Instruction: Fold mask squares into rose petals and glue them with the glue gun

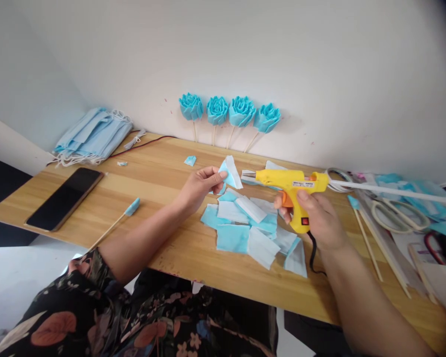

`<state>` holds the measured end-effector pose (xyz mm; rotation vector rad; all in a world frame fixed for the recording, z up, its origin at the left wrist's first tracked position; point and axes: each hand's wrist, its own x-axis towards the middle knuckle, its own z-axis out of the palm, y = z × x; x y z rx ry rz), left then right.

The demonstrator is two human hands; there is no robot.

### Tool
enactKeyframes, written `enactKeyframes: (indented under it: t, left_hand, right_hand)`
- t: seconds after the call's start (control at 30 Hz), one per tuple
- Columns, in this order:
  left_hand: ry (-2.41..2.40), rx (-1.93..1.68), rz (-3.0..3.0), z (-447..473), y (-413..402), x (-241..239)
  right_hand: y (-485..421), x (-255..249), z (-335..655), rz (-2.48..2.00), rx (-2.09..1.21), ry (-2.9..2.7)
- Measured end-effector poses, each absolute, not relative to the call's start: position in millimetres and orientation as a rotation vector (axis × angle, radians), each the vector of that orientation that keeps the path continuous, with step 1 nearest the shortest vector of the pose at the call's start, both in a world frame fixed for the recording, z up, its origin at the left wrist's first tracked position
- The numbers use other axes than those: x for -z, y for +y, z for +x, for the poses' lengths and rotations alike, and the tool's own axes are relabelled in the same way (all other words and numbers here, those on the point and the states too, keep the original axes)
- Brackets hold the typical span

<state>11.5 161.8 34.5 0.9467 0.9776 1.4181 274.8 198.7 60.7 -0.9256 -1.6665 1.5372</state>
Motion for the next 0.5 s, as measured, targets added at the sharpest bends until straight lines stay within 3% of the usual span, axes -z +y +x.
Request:
enactKeyframes:
  t: [0.5]
  left_hand:
    - [0.971, -1.323, 1.031, 14.4, 159.3, -34.3]
  right_hand:
    - [199.1, -52.7, 275.0, -1.011, -1.448, -1.748]
